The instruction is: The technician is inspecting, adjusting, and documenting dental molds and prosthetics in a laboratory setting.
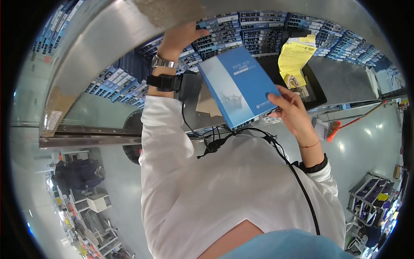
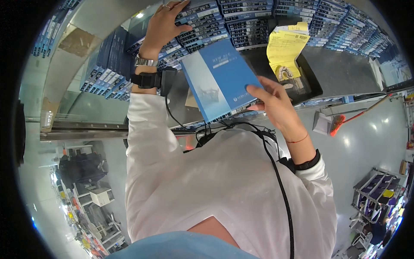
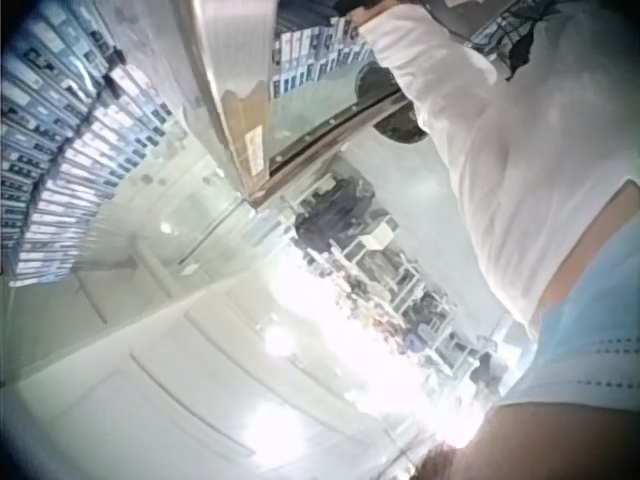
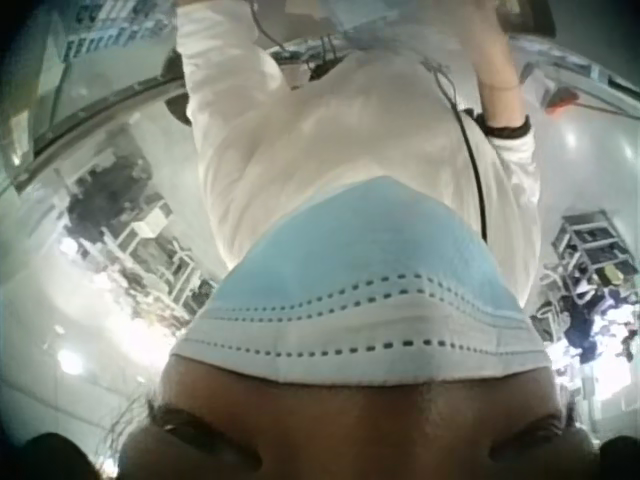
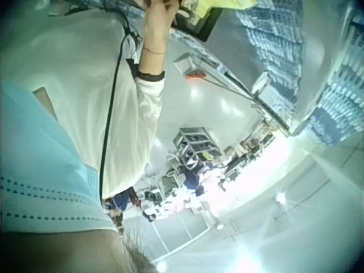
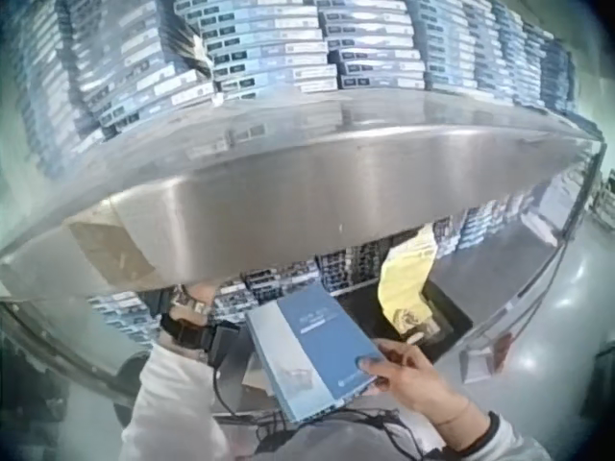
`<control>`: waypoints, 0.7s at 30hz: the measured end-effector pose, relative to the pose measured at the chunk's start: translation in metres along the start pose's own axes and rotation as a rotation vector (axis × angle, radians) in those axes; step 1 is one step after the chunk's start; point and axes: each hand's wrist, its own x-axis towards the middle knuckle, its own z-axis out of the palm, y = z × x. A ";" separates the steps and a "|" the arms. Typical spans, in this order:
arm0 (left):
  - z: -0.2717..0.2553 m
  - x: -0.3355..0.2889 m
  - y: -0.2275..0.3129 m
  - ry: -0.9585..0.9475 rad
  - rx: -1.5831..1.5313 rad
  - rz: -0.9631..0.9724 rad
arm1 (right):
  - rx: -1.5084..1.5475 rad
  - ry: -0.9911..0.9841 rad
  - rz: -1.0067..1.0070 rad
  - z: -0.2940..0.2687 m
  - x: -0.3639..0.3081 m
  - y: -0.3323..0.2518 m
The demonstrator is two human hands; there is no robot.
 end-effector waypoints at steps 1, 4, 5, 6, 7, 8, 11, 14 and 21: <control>0.000 -0.009 0.000 0.036 -0.402 -0.027 | 0.005 -0.073 0.064 -0.009 0.001 0.010; -0.045 -0.008 0.063 -0.061 -0.074 -0.167 | -0.030 0.122 0.126 -0.014 0.014 0.057; -0.044 -0.014 0.073 0.214 0.026 -0.110 | -0.037 0.120 0.134 -0.019 0.021 0.075; -0.027 -0.010 0.084 0.489 0.092 -0.025 | -0.032 0.121 0.119 -0.033 0.032 0.095; -0.021 -0.024 0.100 0.532 0.046 -0.110 | -0.023 0.094 0.109 -0.040 0.038 0.104; -0.011 -0.047 0.118 0.537 0.022 -0.198 | -0.011 0.104 0.112 -0.041 0.040 0.104; 0.010 -0.126 0.191 0.040 -0.345 -0.477 | -0.198 0.088 0.138 -0.037 0.041 0.096; 0.031 -0.179 0.240 -0.245 -0.645 -0.605 | -0.457 -0.019 0.050 -0.033 0.038 0.080; 0.033 -0.190 0.251 -0.012 -0.554 -0.620 | -0.418 -0.033 -0.022 -0.038 0.043 0.094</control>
